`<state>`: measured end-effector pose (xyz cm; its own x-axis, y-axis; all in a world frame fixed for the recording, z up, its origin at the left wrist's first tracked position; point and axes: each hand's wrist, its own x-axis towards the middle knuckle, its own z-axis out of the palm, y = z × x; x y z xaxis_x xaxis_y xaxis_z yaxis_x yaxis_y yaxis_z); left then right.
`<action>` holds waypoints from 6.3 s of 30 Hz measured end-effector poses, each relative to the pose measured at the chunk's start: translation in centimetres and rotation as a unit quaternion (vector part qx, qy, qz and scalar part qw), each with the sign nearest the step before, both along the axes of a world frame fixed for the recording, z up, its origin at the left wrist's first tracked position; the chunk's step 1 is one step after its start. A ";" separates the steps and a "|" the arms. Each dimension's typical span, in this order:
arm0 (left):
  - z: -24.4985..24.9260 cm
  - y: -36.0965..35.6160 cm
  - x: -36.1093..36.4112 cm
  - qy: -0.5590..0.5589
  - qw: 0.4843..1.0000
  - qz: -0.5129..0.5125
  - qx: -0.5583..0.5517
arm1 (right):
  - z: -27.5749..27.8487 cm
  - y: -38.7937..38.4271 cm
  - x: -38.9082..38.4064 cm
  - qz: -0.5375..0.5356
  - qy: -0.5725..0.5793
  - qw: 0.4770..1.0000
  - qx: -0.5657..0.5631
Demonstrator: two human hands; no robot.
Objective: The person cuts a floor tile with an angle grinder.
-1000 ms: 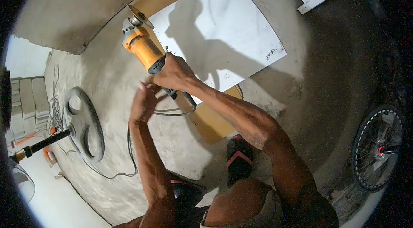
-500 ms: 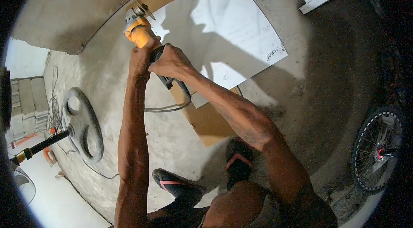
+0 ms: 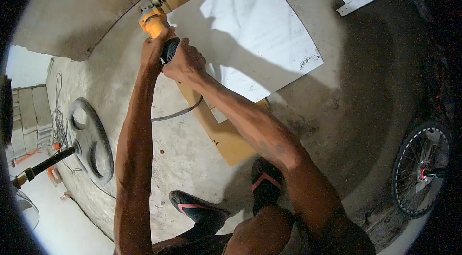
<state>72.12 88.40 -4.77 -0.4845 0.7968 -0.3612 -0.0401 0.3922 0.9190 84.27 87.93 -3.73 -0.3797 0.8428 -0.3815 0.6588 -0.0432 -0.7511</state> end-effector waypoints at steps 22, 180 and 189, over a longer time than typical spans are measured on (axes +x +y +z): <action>-2.7 1.6 -2.4 0.009 1.000 -0.002 -0.018 | -2.7 1.7 -2.4 -0.011 0.004 1.000 0.021; -3.2 -1.9 2.0 -0.012 1.000 0.007 -0.007 | -2.3 -2.1 2.0 -0.009 0.015 1.000 -0.016; -2.5 -2.2 2.6 0.004 1.000 0.024 -0.007 | -3.1 -1.9 2.1 0.000 0.029 1.000 -0.008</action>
